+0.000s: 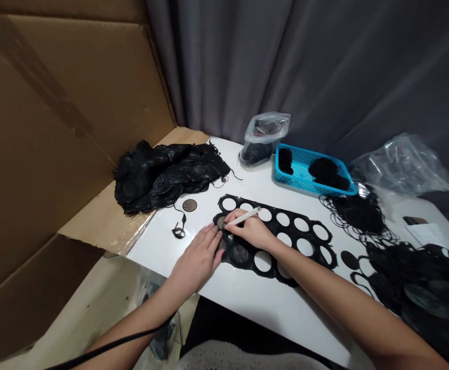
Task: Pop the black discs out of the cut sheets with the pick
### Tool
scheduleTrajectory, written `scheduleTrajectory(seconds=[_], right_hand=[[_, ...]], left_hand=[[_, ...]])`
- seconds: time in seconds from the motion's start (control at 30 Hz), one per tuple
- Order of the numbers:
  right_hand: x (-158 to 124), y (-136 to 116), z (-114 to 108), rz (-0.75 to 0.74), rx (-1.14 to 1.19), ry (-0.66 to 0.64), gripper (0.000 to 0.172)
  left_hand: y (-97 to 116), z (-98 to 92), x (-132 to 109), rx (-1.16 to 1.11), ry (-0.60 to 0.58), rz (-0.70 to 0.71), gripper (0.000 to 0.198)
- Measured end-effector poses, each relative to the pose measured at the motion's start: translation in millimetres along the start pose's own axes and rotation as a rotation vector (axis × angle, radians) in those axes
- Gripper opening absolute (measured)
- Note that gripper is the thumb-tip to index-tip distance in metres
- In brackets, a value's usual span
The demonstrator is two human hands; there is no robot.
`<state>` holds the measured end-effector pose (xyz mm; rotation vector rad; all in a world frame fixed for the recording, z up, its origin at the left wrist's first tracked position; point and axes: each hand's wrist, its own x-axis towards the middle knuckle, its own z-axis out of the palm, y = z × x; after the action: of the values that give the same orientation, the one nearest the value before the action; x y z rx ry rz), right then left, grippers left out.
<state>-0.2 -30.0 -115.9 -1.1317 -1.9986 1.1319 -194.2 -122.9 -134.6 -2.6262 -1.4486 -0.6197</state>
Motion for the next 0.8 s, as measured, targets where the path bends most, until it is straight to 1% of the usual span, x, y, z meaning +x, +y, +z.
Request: scheduleTrajectory(seconds=[0.13, 0.2, 0.3, 0.33, 0.37, 0.4, 0.43, 0.5, 0.53, 0.57, 0.6, 0.67, 0.73, 0.8], right_hand=[[-1, -1, 2, -0.041, -0.042, -0.018, 0.013], [-5, -5, 6, -0.125, -0.109, -0.037, 0.014], [-6, -13, 11, -0.337, -0.386, -0.142, 0.008], [-4, -14, 9, -0.380, -0.493, -0.160, 0.008], [0, -14, 4, -0.385, -0.577, -0.140, 0.010], [5, -12, -3, -0.352, -0.620, -0.070, 0.011], [10, -10, -13, -0.290, -0.614, 0.043, 0.012], [17, -4, -37, -0.147, -0.490, 0.285, 0.014], [18, -2, -47, -0.092, -0.406, 0.352, 0.014], [15, 0, -55, -0.050, -0.329, 0.371, 0.016], [10, 0, -60, -0.017, -0.265, 0.342, 0.018], [-6, 0, -60, 0.035, -0.179, 0.205, 0.019], [-25, -1, -50, 0.076, -0.114, 0.073, 0.017], [-39, -1, -38, 0.098, -0.062, 0.008, 0.015]], left_hand=[[0, 1.7, -1, 0.028, 0.016, 0.020, 0.040], [0, 3.2, -2, 0.034, 0.017, 0.031, 0.040], [0, 5.3, -1, 0.024, -0.001, 0.039, 0.039], [0, 5.7, -1, 0.017, -0.006, 0.036, 0.039], [0, 5.9, 0, 0.011, -0.005, 0.030, 0.038], [-1, 5.9, 0, 0.006, 0.000, 0.027, 0.037], [-2, 5.6, 0, 0.001, 0.009, 0.024, 0.037], [-4, 4.0, 1, -0.012, 0.019, 0.024, 0.036], [-4, 3.0, 1, -0.024, 0.017, 0.026, 0.035], [-5, 1.9, 2, -0.036, 0.015, 0.023, 0.034], [-5, 1.0, 4, -0.047, 0.016, 0.015, 0.034], [-1, 0.6, 8, -0.063, 0.021, 0.000, 0.034], [6, 2.6, 13, -0.077, 0.016, 0.015, 0.038], [14, 6.5, 17, -0.097, -0.011, 0.065, 0.043]])
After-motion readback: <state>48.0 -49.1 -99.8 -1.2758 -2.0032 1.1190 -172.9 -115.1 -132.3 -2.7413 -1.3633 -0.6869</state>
